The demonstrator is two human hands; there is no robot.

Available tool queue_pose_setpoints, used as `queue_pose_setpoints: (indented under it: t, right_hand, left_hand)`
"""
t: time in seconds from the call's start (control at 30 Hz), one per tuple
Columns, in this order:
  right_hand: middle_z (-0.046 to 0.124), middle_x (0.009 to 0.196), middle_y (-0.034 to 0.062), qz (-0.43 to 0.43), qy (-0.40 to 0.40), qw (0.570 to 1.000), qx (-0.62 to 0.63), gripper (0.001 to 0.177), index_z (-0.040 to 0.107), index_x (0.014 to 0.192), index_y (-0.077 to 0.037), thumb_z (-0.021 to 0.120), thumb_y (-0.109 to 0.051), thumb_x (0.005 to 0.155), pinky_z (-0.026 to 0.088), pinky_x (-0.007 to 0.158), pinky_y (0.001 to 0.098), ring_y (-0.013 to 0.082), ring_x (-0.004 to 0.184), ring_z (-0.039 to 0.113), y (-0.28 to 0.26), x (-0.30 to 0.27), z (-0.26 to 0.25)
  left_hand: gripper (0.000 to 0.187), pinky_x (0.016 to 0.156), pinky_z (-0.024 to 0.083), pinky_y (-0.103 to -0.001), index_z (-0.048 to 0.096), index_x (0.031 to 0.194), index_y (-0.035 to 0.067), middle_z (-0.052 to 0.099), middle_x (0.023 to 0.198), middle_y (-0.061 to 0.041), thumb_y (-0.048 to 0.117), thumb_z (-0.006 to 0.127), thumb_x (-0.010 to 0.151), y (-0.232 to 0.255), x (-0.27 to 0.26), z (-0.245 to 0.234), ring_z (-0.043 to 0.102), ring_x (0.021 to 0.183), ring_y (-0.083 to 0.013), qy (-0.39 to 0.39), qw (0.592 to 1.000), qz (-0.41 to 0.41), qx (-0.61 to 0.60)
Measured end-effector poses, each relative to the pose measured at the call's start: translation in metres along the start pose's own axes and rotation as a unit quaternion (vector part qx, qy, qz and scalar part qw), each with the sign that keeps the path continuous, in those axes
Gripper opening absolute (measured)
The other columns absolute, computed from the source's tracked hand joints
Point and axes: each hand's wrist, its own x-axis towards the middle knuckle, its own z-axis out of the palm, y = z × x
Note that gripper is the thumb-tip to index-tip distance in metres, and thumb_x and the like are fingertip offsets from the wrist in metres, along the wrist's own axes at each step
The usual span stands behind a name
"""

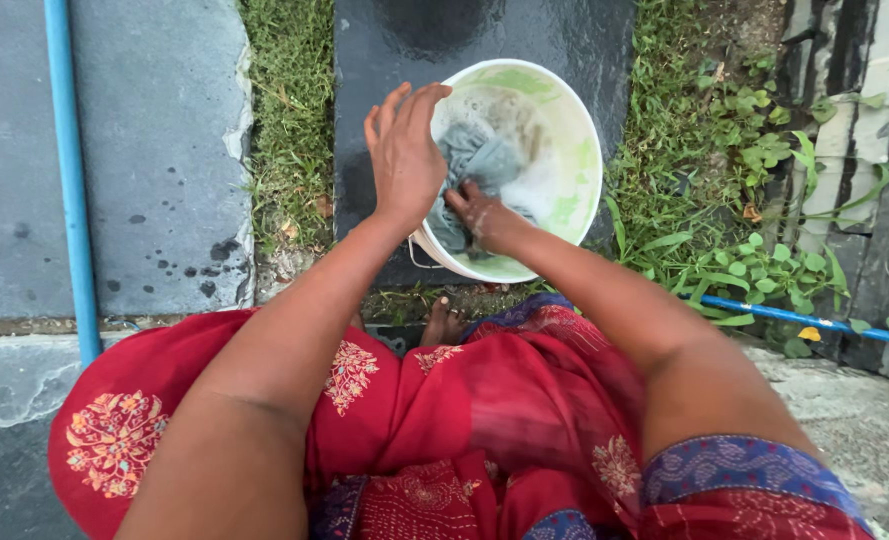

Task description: The person washes clothes in a bucket by hand, scrubbing the fabric against itself in soapy water and then lifting the garment out.

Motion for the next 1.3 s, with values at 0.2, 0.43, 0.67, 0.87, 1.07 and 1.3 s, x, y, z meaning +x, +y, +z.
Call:
queue_pose_setpoints:
  t: [0.2, 0.43, 0.67, 0.87, 1.07, 1.3]
  right_hand:
    - [0.069, 0.136, 0.0174, -0.074, 0.006, 0.981, -0.181, 0.025, 0.065, 0.131, -0.009, 0.056, -0.016, 0.109, 0.050, 0.114, 0.0446, 0.0309, 0.130, 0.064, 0.045, 0.072, 0.071]
    - [0.074, 0.123, 0.0200, 0.110, 0.188, 0.974, 0.058, 0.043, 0.062, 0.140, -0.012, 0.065, -0.039, 0.105, 0.054, 0.100, 0.0466, 0.0341, 0.115, 0.071, -0.006, -0.021, -0.060]
    - [0.056, 0.134, 0.0313, 0.181, 0.194, 0.961, -0.072, 0.131, 0.022, 0.154, 0.001, 0.089, -0.065, 0.063, 0.039, 0.105, 0.0639, 0.0507, 0.126, 0.053, 0.029, 0.078, -0.047]
    - [0.067, 0.116, 0.0344, 0.103, 0.342, 0.907, 0.223, 0.112, 0.030, 0.153, 0.007, 0.084, -0.033, 0.063, 0.055, 0.096, 0.0453, 0.0439, 0.108, 0.069, 0.081, 0.090, 0.000]
    - [0.071, 0.094, 0.0247, 0.138, 0.266, 0.936, 0.186, 0.065, 0.055, 0.127, -0.002, 0.077, -0.019, 0.068, 0.057, 0.078, 0.0494, 0.0412, 0.088, 0.071, 0.009, -0.008, -0.035]
    - [0.069, 0.092, 0.0168, -0.004, 0.284, 0.958, 0.030, 0.043, 0.056, 0.102, -0.005, 0.081, -0.019, 0.069, 0.053, 0.073, 0.0504, 0.0389, 0.089, 0.067, -0.044, -0.085, -0.070]
  left_hand:
    - [0.056, 0.116, 0.025, -0.057, 0.060, 0.133, 0.015, 0.066, 0.136, -0.005, -0.011, 0.059, 0.083, -0.002, 0.000, -0.003, 0.046, 0.140, -0.0328, 0.009, 1.000, 0.007, -0.015]
    - [0.059, 0.117, 0.026, -0.056, 0.061, 0.130, 0.017, 0.068, 0.132, -0.003, -0.012, 0.057, 0.079, 0.004, 0.004, -0.006, 0.048, 0.140, -0.0301, 0.016, 1.000, 0.014, 0.009]
    - [0.057, 0.118, 0.025, -0.055, 0.061, 0.130, 0.017, 0.068, 0.132, -0.002, -0.011, 0.059, 0.080, 0.001, 0.004, -0.002, 0.048, 0.139, -0.0297, 0.025, 1.000, 0.012, 0.007]
    - [0.058, 0.118, 0.025, -0.055, 0.061, 0.131, 0.016, 0.067, 0.133, -0.003, -0.010, 0.059, 0.080, 0.000, 0.003, -0.002, 0.047, 0.140, -0.0301, 0.029, 0.999, 0.019, 0.006]
    - [0.061, 0.118, 0.024, -0.055, 0.060, 0.130, 0.017, 0.067, 0.132, -0.002, -0.011, 0.059, 0.076, 0.003, 0.005, -0.008, 0.047, 0.140, -0.0298, 0.013, 1.000, 0.011, -0.004]
    - [0.059, 0.119, 0.024, -0.055, 0.060, 0.130, 0.018, 0.067, 0.132, -0.001, -0.011, 0.059, 0.078, 0.002, 0.005, -0.003, 0.047, 0.141, -0.0290, 0.010, 1.000, 0.003, 0.015]
